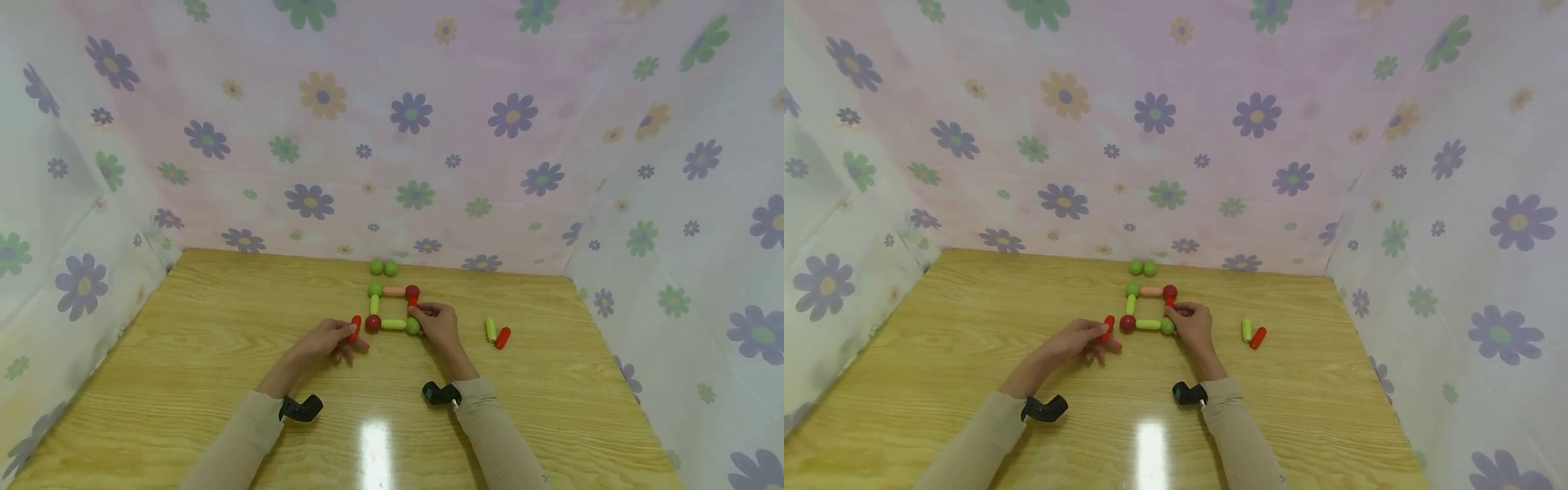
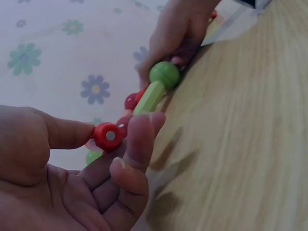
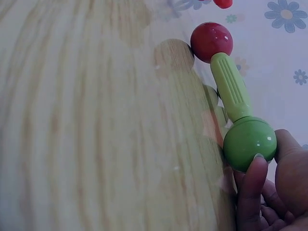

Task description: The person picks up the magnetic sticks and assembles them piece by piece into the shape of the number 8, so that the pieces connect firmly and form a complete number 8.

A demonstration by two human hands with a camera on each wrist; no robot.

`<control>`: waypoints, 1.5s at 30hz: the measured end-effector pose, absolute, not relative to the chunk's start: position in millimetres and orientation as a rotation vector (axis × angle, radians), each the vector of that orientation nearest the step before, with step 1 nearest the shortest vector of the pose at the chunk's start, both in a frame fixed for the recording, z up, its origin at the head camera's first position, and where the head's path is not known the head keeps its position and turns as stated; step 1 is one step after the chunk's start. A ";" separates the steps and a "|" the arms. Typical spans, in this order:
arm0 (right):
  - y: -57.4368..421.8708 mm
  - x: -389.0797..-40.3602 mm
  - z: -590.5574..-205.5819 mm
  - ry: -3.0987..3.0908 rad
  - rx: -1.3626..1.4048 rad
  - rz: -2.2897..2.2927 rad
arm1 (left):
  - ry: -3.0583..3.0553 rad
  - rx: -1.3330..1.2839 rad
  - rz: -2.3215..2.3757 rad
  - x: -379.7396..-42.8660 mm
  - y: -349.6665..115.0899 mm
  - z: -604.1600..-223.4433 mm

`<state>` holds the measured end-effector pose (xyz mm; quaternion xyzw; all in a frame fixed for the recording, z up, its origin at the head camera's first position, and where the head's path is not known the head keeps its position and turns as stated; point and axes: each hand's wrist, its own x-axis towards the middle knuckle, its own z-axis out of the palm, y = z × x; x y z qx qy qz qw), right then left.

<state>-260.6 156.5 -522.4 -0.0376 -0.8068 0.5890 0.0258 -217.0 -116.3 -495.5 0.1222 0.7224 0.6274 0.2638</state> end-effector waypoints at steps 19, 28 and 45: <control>155.7 -258.9 -520.5 -2.476 -0.113 1.862 | 1.986 0.253 1.707 -198.7 -95.8 -507.0; 156.4 -259.4 -521.2 -2.495 -0.109 1.859 | 1.961 0.099 1.785 -202.2 -92.2 -515.9; 158.0 -260.3 -523.2 -2.496 -0.091 1.881 | 1.943 0.120 1.753 -210.7 -89.9 -516.7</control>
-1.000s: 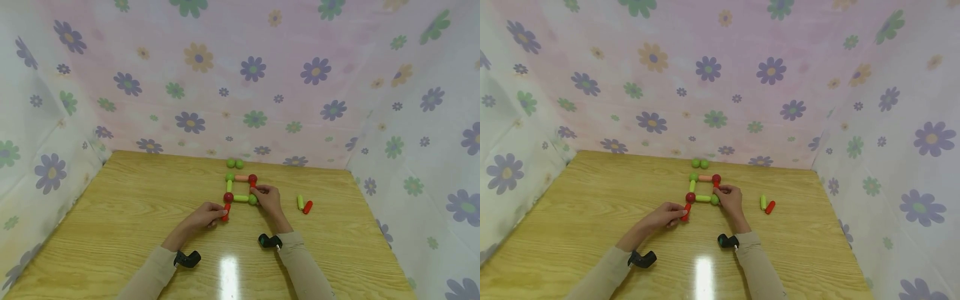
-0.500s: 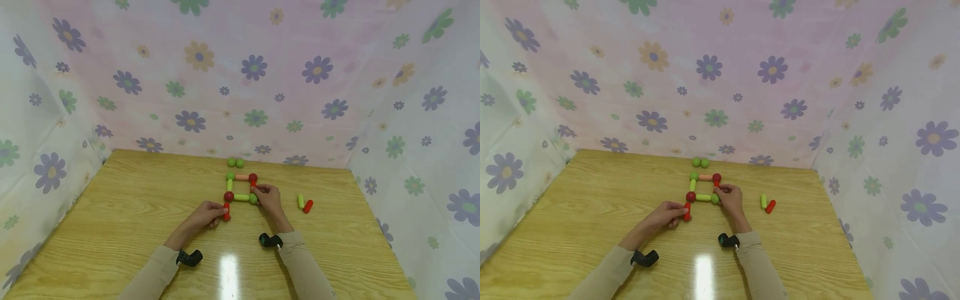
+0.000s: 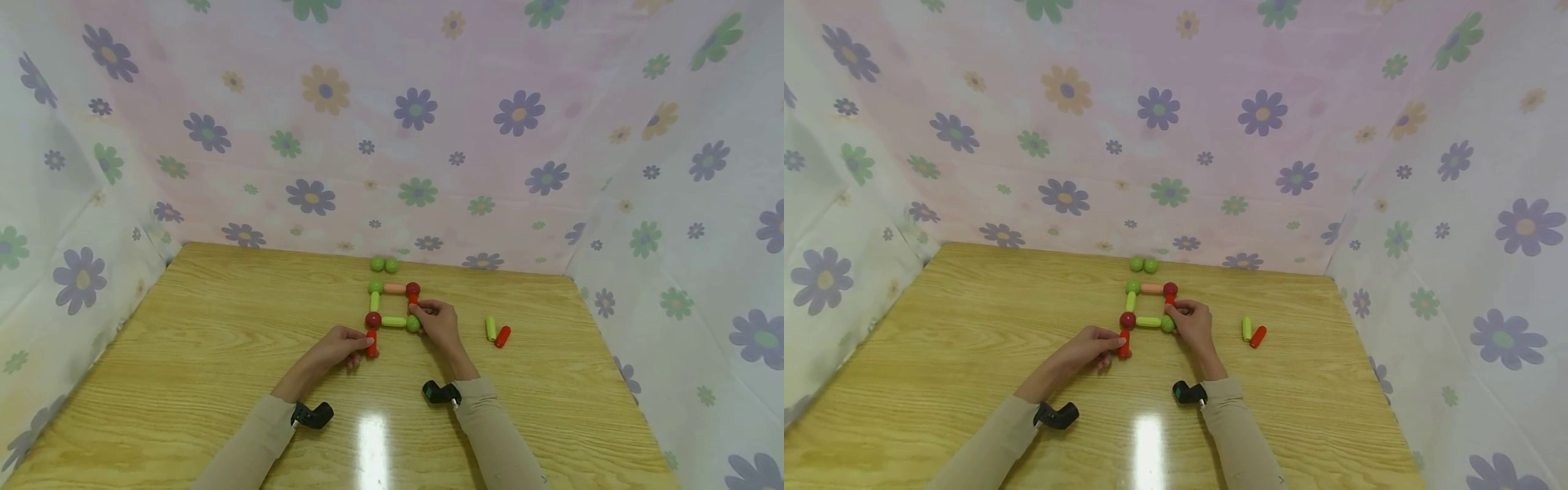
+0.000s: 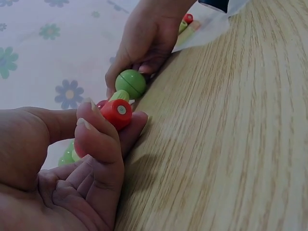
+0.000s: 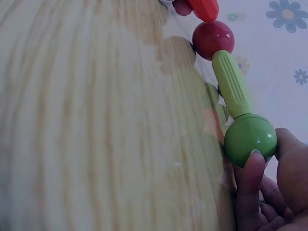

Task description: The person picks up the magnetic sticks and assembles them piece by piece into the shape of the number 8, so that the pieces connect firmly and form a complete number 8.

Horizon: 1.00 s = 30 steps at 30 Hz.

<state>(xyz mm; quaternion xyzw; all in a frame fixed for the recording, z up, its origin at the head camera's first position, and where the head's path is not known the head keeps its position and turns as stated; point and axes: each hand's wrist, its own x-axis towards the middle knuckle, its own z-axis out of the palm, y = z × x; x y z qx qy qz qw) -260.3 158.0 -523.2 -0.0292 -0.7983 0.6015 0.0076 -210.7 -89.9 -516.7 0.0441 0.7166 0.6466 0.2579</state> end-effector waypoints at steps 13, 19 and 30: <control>156.9 -258.7 -523.0 -2.475 -0.083 1.892 | 1.944 0.025 1.755 -213.6 -87.8 -516.3; 156.7 -258.6 -523.1 -2.484 -0.088 1.879 | 1.940 0.041 1.754 -213.0 -88.5 -514.9; 156.8 -257.7 -521.2 -2.487 -0.082 1.888 | 1.974 0.019 1.747 -212.9 -85.2 -515.4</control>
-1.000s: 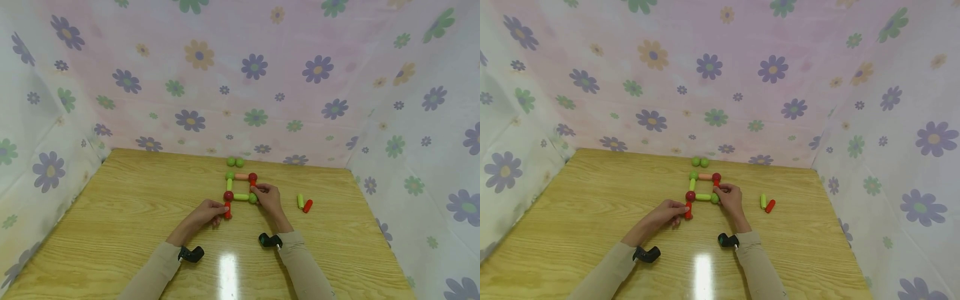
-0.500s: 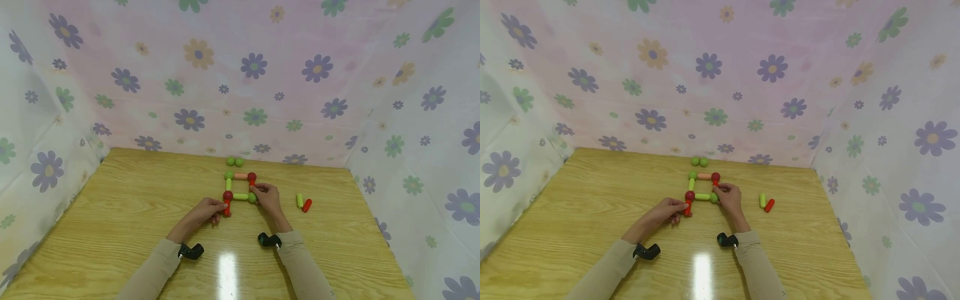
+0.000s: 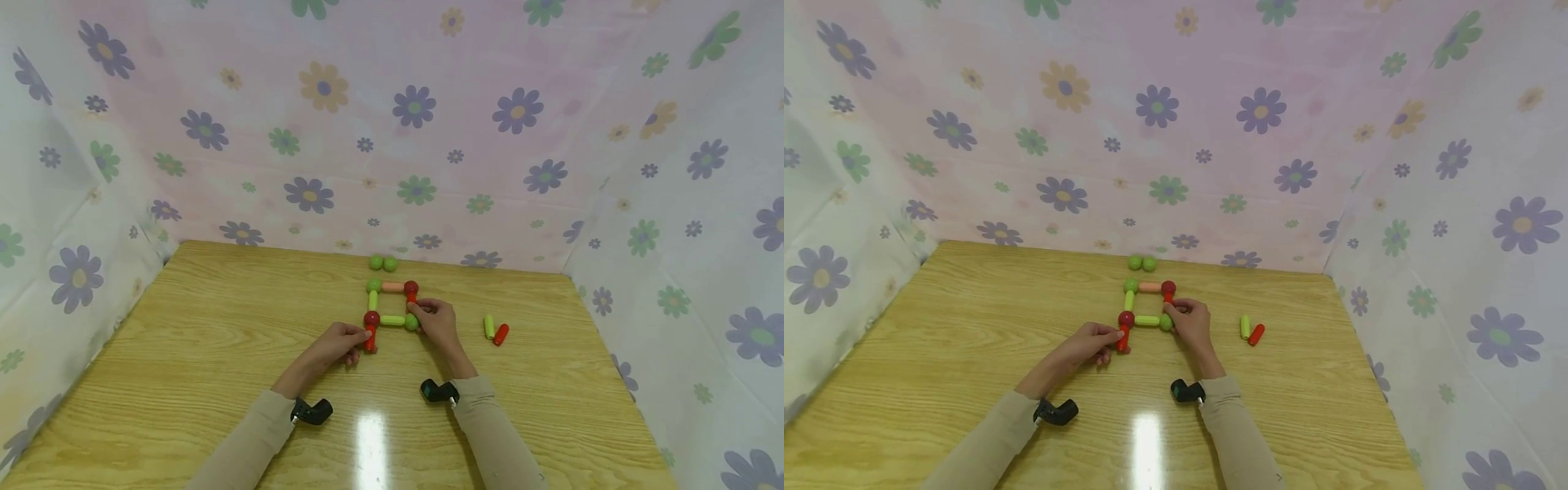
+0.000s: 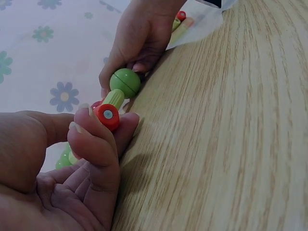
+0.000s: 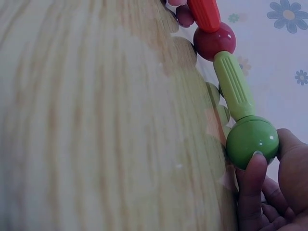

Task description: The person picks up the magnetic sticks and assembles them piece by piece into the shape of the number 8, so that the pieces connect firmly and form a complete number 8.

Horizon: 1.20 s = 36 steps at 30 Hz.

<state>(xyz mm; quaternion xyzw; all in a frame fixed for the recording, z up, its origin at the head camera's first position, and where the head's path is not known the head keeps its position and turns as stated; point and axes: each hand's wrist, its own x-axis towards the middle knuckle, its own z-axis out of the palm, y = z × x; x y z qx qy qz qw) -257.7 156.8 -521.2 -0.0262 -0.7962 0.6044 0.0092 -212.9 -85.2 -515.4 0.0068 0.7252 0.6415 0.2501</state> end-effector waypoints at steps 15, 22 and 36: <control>154.3 -242.0 -488.9 -2.513 -0.026 1.918 | 2.051 0.067 1.750 -209.9 -80.6 -517.6; 158.3 -255.2 -518.2 -2.481 -0.054 1.917 | 2.028 0.137 1.761 -208.9 -83.1 -517.4; 157.4 -257.8 -525.1 -2.470 -0.071 1.872 | 2.054 0.161 1.747 -205.6 -108.3 -513.7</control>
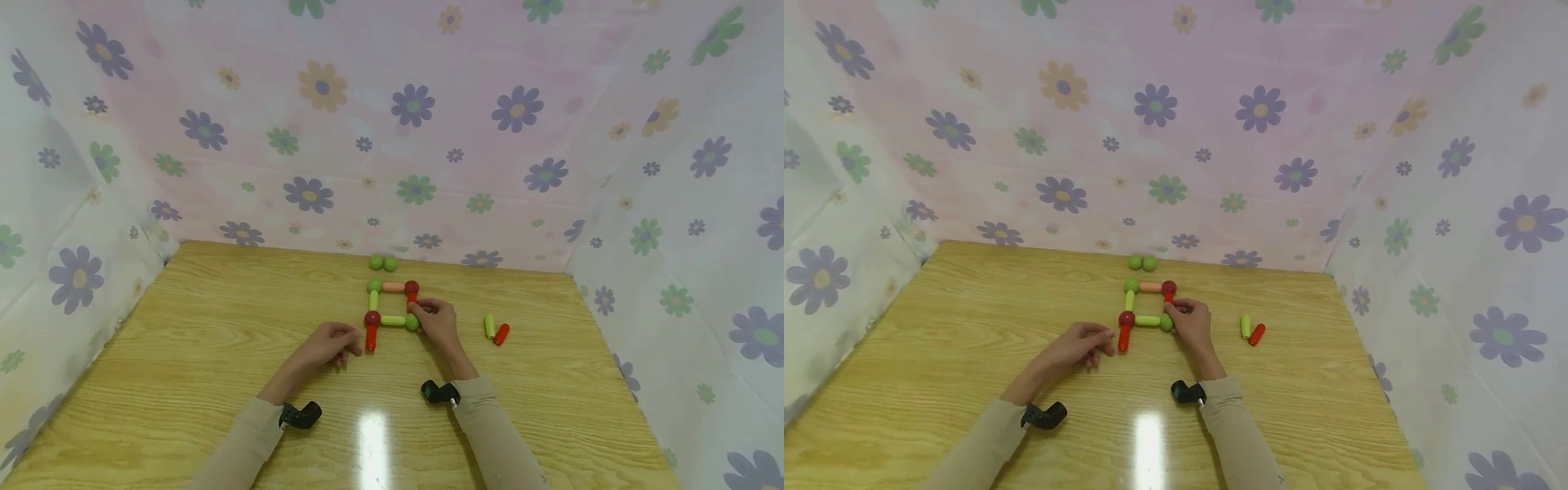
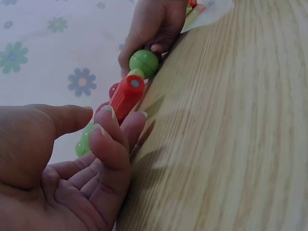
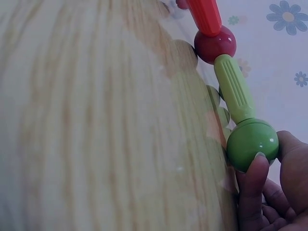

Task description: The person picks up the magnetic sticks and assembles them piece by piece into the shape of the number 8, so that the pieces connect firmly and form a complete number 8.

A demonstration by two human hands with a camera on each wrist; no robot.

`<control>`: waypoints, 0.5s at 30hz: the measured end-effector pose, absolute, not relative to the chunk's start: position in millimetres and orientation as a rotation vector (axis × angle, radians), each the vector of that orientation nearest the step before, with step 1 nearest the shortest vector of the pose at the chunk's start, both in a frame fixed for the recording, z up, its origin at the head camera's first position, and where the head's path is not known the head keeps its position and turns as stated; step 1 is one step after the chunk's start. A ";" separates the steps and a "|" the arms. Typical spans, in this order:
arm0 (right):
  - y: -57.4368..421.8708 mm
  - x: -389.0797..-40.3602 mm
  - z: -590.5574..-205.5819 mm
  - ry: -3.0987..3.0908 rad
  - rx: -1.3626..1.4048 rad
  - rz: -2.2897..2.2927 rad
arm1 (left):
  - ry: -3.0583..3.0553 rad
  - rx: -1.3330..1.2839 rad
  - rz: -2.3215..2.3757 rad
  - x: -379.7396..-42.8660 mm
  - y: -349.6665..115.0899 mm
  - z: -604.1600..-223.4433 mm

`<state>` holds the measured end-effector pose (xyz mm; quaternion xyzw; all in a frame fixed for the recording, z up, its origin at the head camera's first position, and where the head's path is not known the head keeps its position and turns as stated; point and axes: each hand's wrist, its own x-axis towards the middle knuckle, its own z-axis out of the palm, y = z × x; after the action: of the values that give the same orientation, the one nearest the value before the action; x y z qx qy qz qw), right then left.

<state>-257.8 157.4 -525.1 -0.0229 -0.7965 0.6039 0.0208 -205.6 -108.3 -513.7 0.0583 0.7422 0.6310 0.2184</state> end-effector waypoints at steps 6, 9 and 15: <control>157.5 -256.2 -523.5 -2.472 -0.086 1.882 | 2.070 0.135 1.793 -213.0 -116.1 -510.6; 157.7 -255.8 -522.4 -2.470 -0.081 1.895 | 2.120 0.124 1.859 -221.0 -116.7 -511.7; 158.2 -258.0 -523.0 -2.476 -0.045 1.895 | 2.182 0.079 2.025 -241.3 -116.7 -514.8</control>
<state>-258.0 158.2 -523.0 -0.0143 -0.7939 0.6077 0.0115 -241.3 -116.7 -514.8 0.0266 0.7303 0.6777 0.0817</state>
